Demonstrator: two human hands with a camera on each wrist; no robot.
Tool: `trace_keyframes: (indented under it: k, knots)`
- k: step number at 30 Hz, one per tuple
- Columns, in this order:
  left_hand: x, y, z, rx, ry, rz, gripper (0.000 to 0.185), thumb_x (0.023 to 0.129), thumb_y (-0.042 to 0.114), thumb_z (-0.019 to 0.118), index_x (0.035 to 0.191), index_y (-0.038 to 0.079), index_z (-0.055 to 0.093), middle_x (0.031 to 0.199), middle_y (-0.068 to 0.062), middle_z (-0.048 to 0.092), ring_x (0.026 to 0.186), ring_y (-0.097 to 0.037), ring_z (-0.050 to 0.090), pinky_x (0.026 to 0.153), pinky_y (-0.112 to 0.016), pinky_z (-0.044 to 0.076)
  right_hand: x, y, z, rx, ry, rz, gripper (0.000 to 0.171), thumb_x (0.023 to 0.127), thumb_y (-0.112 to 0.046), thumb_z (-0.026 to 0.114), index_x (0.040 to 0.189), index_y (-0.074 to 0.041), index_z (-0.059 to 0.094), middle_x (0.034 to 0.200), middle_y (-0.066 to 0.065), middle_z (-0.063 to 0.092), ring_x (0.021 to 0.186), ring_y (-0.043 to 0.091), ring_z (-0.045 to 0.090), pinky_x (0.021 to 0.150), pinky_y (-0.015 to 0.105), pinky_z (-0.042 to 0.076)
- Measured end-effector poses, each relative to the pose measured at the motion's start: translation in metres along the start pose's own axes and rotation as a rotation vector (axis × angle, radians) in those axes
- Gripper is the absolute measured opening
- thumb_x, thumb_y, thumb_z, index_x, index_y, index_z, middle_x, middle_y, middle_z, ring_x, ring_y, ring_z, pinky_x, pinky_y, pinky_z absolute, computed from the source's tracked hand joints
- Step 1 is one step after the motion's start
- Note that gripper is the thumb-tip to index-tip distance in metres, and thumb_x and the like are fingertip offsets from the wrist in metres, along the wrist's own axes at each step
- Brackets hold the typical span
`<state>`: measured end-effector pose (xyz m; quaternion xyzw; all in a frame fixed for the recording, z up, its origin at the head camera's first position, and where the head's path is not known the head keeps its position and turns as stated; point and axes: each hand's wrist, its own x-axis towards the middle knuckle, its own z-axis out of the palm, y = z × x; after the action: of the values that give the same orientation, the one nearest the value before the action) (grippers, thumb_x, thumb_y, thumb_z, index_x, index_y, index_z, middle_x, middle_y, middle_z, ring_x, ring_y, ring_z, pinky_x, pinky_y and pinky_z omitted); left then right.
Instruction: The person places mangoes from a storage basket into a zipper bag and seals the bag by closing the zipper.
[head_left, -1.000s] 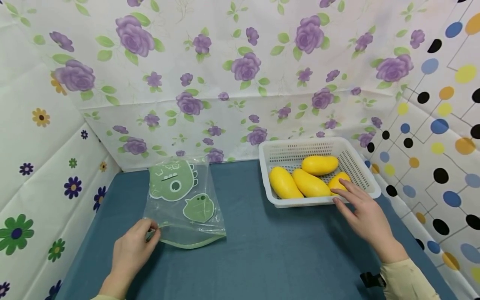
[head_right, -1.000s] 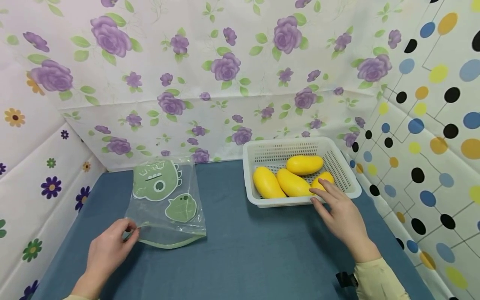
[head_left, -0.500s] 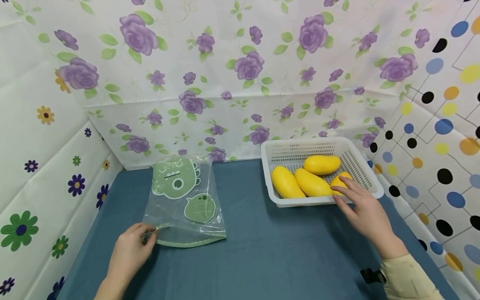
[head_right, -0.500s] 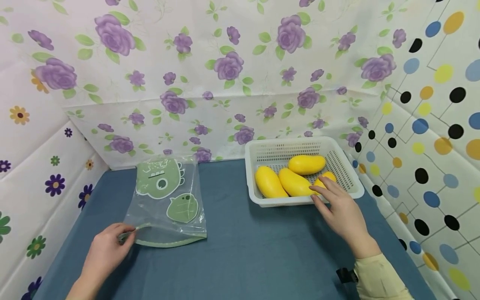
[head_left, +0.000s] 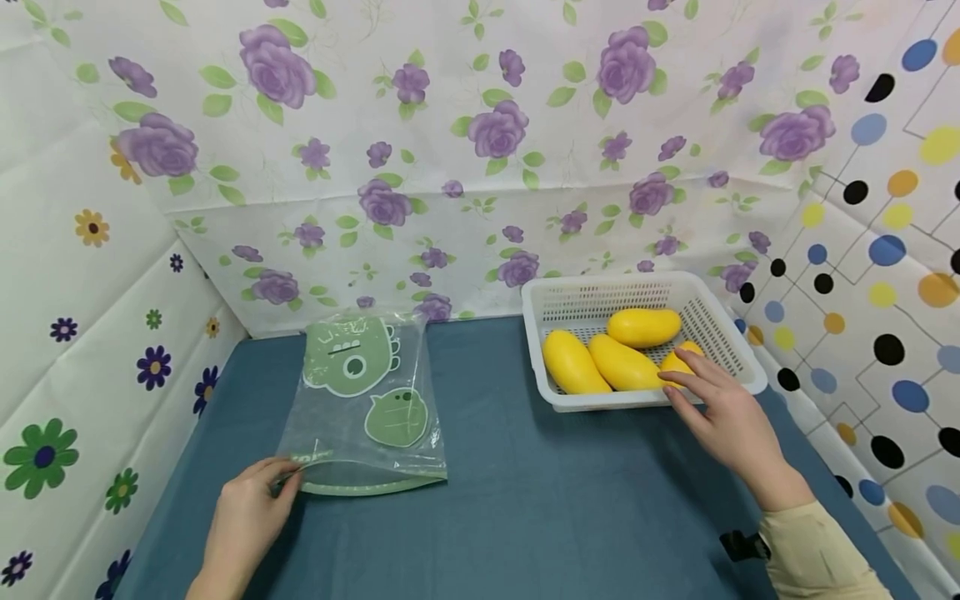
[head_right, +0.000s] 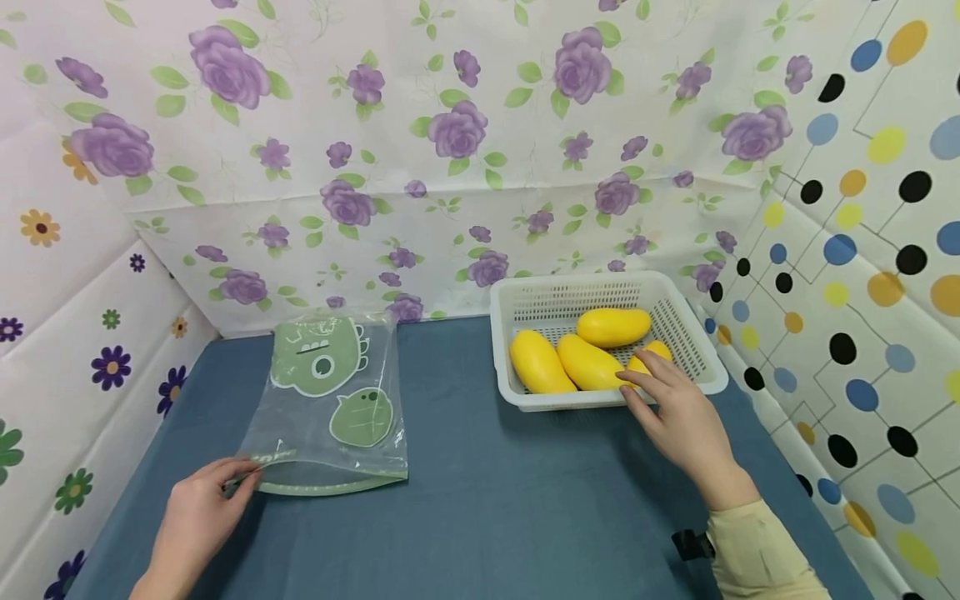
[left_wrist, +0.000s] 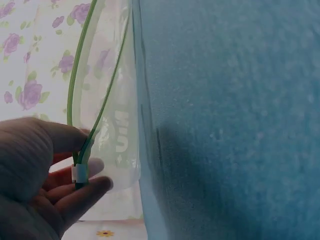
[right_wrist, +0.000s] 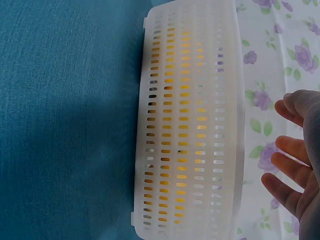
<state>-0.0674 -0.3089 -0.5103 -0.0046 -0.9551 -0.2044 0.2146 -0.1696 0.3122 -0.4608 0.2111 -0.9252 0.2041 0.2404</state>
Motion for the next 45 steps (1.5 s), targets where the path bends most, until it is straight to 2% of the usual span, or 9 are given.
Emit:
trace_keyframes:
  k: [6,14,18,21,25,29,32,35,45]
  knots:
    - [0.001,0.004,0.002,-0.040,-0.027,-0.040,0.011,0.089,-0.007,0.078,0.099,-0.001,0.079,0.092,-0.019,0.078,0.077,-0.034,0.077,0.054,-0.043,0.058,0.002,0.001,0.000,-0.004,0.006,-0.015,0.033,0.092,-0.012,0.085,0.124,-0.014,0.080,0.152,0.015,0.061,0.140,0.044,0.055,0.104,0.067,0.047]
    - [-0.001,0.009,0.006,-0.084,0.110,-0.001,0.012,0.089,-0.011,0.078,0.096,-0.001,0.075,0.088,-0.016,0.078,0.073,-0.031,0.077,0.057,-0.042,0.061,0.002,0.003,-0.001,-0.003,0.007,-0.024,0.033,0.092,-0.010,0.085,0.124,-0.014,0.080,0.151,0.016,0.061,0.140,0.044,0.055,0.105,0.066,0.047]
    - [0.001,0.013,0.008,-0.104,0.163,0.006,0.014,0.089,-0.013,0.077,0.096,-0.003,0.074,0.093,-0.019,0.079,0.076,-0.034,0.079,0.063,-0.017,0.058,0.002,0.003,-0.002,-0.004,0.003,-0.013,0.033,0.091,-0.010,0.086,0.123,-0.014,0.081,0.151,0.015,0.062,0.139,0.043,0.056,0.102,0.067,0.048]
    - [0.002,0.015,0.010,-0.117,0.189,0.017,0.014,0.088,-0.014,0.076,0.097,-0.004,0.073,0.096,-0.020,0.079,0.079,-0.035,0.079,0.071,0.003,0.042,0.001,0.003,-0.002,-0.005,0.001,-0.006,0.032,0.091,-0.011,0.086,0.123,-0.013,0.081,0.150,0.015,0.062,0.139,0.042,0.056,0.100,0.067,0.050]
    - [0.005,0.019,0.012,-0.123,0.218,0.039,0.014,0.087,-0.016,0.076,0.095,-0.005,0.072,0.098,-0.022,0.079,0.079,-0.037,0.079,0.075,0.008,0.033,0.000,0.003,-0.002,-0.012,-0.001,0.001,0.032,0.091,-0.011,0.086,0.122,-0.013,0.081,0.150,0.016,0.062,0.139,0.043,0.056,0.100,0.066,0.051]
    - [0.007,0.020,0.013,-0.114,0.236,0.044,0.014,0.086,-0.016,0.077,0.092,-0.004,0.072,0.099,-0.023,0.079,0.079,-0.037,0.079,0.071,-0.001,0.047,0.001,0.003,-0.002,-0.019,-0.010,0.019,0.030,0.094,-0.013,0.084,0.123,-0.011,0.080,0.151,0.017,0.061,0.138,0.043,0.056,0.101,0.067,0.049]
    - [0.007,0.021,0.013,-0.104,0.223,0.023,0.014,0.086,-0.014,0.078,0.090,-0.003,0.072,0.099,-0.024,0.079,0.078,-0.037,0.079,0.065,-0.026,0.061,0.002,0.004,-0.003,-0.019,-0.040,0.047,0.027,0.099,-0.018,0.080,0.125,-0.010,0.079,0.152,0.019,0.060,0.138,0.047,0.054,0.102,0.070,0.047]
    - [0.006,0.022,0.012,-0.089,0.180,-0.012,0.013,0.086,-0.012,0.079,0.087,-0.001,0.072,0.099,-0.024,0.079,0.076,-0.037,0.079,0.061,-0.048,0.062,0.004,0.007,-0.004,-0.010,-0.078,0.090,0.028,0.103,-0.022,0.076,0.127,-0.009,0.077,0.153,0.022,0.057,0.139,0.051,0.052,0.103,0.072,0.045]
    - [0.003,0.023,0.017,-0.084,0.120,-0.066,0.018,0.087,-0.011,0.076,0.084,0.003,0.066,0.097,-0.025,0.078,0.076,-0.038,0.078,0.056,-0.047,0.061,0.016,0.019,-0.008,-0.004,-0.192,0.251,0.037,0.108,-0.028,0.068,0.138,-0.007,0.071,0.157,0.029,0.050,0.139,0.055,0.048,0.104,0.074,0.043]
